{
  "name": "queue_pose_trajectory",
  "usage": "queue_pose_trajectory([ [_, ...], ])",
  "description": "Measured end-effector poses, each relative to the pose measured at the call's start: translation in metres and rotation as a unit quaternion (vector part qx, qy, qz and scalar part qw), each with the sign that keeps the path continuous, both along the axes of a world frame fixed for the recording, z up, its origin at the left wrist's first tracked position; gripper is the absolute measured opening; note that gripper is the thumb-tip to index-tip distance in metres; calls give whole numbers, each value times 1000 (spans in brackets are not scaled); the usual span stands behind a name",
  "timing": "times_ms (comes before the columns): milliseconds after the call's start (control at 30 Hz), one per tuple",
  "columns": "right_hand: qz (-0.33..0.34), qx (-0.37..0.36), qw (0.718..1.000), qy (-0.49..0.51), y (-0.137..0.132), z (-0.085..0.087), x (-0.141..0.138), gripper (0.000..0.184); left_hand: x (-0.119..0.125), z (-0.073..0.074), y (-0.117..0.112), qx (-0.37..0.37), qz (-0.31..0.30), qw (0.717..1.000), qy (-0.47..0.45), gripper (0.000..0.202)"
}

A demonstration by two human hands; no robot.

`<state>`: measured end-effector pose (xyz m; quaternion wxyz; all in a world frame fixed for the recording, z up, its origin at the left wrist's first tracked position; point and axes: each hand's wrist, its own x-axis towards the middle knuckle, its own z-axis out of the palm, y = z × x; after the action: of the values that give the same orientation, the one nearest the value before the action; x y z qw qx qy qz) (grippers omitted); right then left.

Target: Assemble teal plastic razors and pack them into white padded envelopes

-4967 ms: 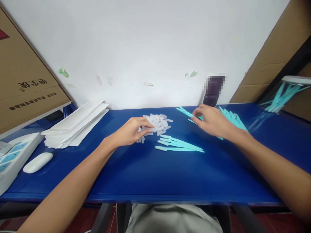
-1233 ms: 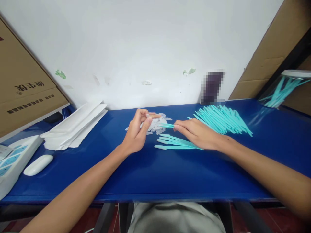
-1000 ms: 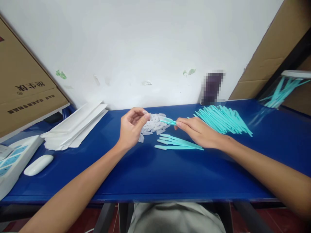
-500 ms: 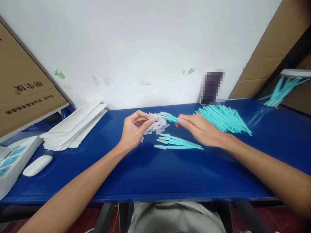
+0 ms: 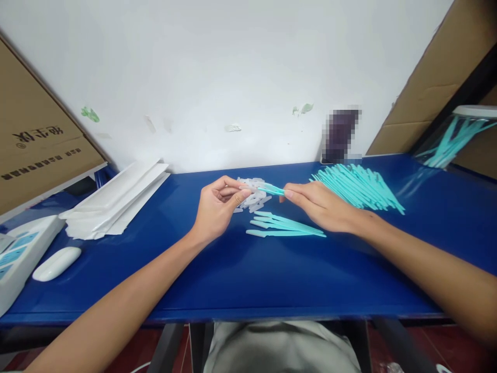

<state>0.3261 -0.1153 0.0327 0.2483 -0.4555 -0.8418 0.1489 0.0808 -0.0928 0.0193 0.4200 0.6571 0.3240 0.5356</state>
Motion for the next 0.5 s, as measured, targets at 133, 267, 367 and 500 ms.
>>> queue_pose_trajectory([
  [133,-6,-2,1000,3,-1,1,1,49,1,1,-1,0,3,1000,-16,28],
  [267,0,-2,1000,7,0,0,0,49,2,2,-3,8,8,1000,-19,29],
  [367,4,0,1000,-3,1,-1,-1,48,2,2,-3,5,9,1000,-14,29],
  [500,1,10,1000,-17,1,-1,-4,50,5,1,-6,2,12,1000,4,31],
])
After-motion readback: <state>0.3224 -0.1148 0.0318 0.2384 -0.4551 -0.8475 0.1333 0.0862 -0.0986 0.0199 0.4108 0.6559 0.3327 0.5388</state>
